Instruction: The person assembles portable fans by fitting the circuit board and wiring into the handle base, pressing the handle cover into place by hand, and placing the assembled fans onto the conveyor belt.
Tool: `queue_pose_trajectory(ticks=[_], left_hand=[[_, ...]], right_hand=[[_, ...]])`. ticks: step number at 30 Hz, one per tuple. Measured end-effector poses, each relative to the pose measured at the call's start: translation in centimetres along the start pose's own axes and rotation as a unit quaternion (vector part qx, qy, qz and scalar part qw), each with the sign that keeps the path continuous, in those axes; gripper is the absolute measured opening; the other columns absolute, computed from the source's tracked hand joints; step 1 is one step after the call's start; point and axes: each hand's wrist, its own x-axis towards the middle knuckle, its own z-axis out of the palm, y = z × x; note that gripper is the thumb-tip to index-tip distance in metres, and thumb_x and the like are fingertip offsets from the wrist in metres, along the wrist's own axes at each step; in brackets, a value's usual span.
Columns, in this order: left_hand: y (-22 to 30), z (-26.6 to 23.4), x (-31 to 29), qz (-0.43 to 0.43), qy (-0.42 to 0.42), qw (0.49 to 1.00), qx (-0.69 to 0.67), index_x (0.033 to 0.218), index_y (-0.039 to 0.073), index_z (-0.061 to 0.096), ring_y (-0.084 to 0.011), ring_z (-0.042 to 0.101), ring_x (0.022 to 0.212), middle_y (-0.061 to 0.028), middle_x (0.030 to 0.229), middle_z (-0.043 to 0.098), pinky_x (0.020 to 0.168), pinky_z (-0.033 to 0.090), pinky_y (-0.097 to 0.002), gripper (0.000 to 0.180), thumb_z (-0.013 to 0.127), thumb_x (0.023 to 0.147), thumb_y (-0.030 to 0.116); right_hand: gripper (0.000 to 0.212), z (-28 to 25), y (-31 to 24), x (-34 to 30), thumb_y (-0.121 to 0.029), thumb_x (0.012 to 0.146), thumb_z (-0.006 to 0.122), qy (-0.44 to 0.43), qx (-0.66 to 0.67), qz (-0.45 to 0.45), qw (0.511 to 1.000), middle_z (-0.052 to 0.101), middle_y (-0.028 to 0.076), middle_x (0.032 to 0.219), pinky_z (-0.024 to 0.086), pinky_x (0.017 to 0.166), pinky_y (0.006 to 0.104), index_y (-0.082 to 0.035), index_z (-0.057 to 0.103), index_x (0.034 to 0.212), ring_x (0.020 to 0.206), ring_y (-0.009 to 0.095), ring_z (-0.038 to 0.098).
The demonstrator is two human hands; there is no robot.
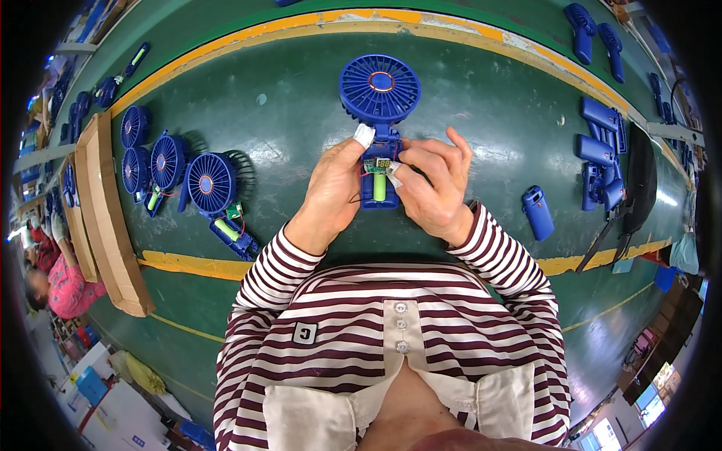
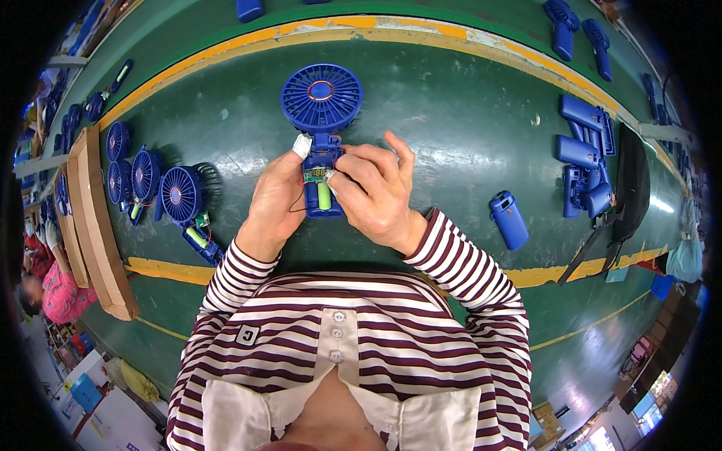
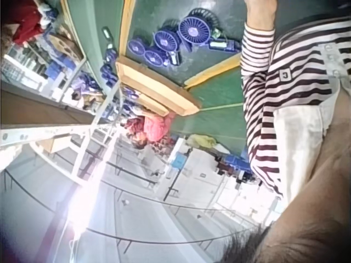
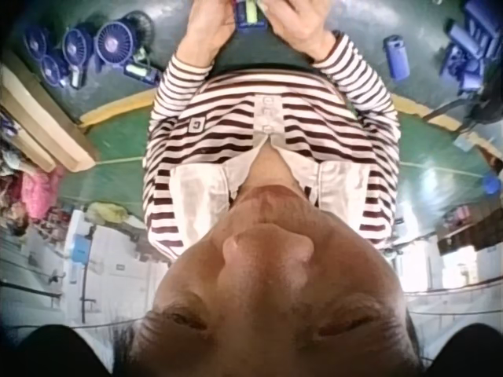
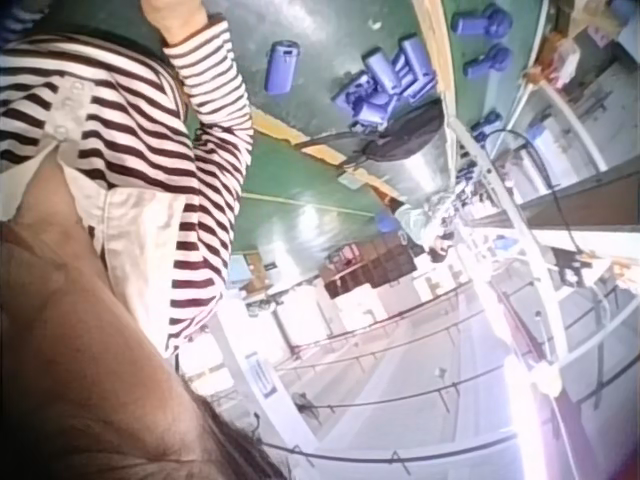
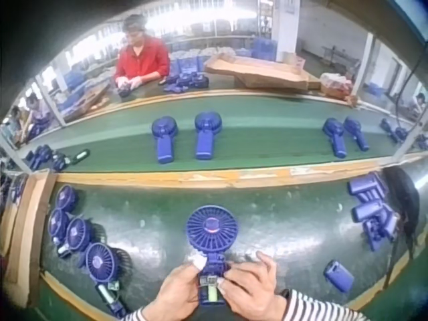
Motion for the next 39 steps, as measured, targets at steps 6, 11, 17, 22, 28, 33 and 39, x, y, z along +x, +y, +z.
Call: queue_pose_trajectory(ticks=[6, 11, 17, 22, 28, 33, 39], left_hand=[[-0.8, -0.1, 0.0, 0.013, 0.039, 0.999, -0.022, 0.104, 0.001, 0.053, -0.0125, 0.060, 0.075, -0.0072, 0.092, 0.060, 0.062, 0.050, -0.0241, 0.029, 0.044, 0.092, 0.025], [-0.5, -0.3, 0.0, -0.002, 0.069, 0.997, 0.027, 0.108, 0.001, 0.051, -0.0123, 0.059, 0.081, -0.0062, 0.098, 0.060, 0.067, 0.050, -0.0250, 0.031, 0.038, 0.092, 0.024], [0.5, 0.6, 0.2, 0.001, 0.056, 0.998, 0.004, 0.109, 0.002, 0.050, -0.0167, 0.058, 0.089, -0.0068, 0.100, 0.059, 0.079, 0.047, -0.0310, 0.030, 0.037, 0.089, 0.021], [1.2, 1.4, -0.1, -0.015, 0.047, 0.999, -0.007, 0.112, 0.000, 0.047, -0.0205, 0.057, 0.096, -0.0104, 0.106, 0.057, 0.085, 0.046, -0.0356, 0.032, 0.034, 0.090, 0.019], [1.8, 1.5, -0.5, -0.046, -0.010, 0.999, -0.022, 0.113, 0.000, 0.046, -0.0213, 0.057, 0.097, -0.0116, 0.107, 0.057, 0.087, 0.046, -0.0371, 0.032, 0.034, 0.091, 0.020], [1.6, 1.3, -0.6, -0.042, 0.005, 0.999, -0.024, 0.111, 0.000, 0.048, -0.0201, 0.058, 0.093, -0.0105, 0.104, 0.058, 0.083, 0.048, -0.0356, 0.031, 0.035, 0.091, 0.020], [1.5, 1.3, -0.6, -0.039, 0.026, 0.999, 0.000, 0.108, -0.001, 0.050, -0.0175, 0.058, 0.089, -0.0083, 0.099, 0.059, 0.080, 0.049, -0.0337, 0.029, 0.037, 0.090, 0.019]], right_hand=[[0.018, 0.0, 0.2, 0.1, -0.003, 0.056, 0.064, -0.019, 0.007, -0.021, 1.000, 0.060, 0.005, 0.081, 0.029, 0.096, 0.0499, -0.004, 0.059, 0.073, 0.086, 0.023, 0.057], [0.023, -1.1, 0.2, 1.3, 0.001, 0.053, 0.061, -0.063, 0.017, -0.002, 0.998, 0.060, 0.009, 0.083, 0.031, 0.095, 0.0518, -0.001, 0.058, 0.075, 0.087, 0.026, 0.058], [0.014, -2.5, 1.1, 3.6, 0.007, 0.061, 0.058, -0.133, 0.141, 0.075, 0.978, 0.051, 0.012, 0.091, 0.046, 0.060, 0.0314, 0.003, 0.053, 0.074, 0.076, 0.028, 0.055], [0.009, -2.5, 2.2, 4.4, 0.007, 0.067, 0.057, -0.144, 0.187, 0.091, 0.967, 0.050, 0.011, 0.088, 0.044, 0.058, 0.0320, 0.004, 0.053, 0.074, 0.071, 0.026, 0.053], [0.007, -2.9, 2.1, 4.7, 0.008, 0.069, 0.054, -0.195, 0.216, 0.122, 0.949, 0.048, 0.012, 0.093, 0.045, 0.062, 0.0329, 0.005, 0.052, 0.076, 0.075, 0.026, 0.053], [0.014, -3.1, 2.1, 4.9, 0.009, 0.068, 0.053, -0.229, 0.201, 0.106, 0.946, 0.049, 0.014, 0.097, 0.046, 0.067, 0.0326, 0.007, 0.053, 0.081, 0.083, 0.028, 0.053], [0.021, -3.3, 2.0, 5.2, 0.011, 0.066, 0.053, -0.265, 0.176, 0.087, 0.944, 0.050, 0.016, 0.098, 0.046, 0.073, 0.0322, 0.008, 0.054, 0.087, 0.086, 0.029, 0.055]])
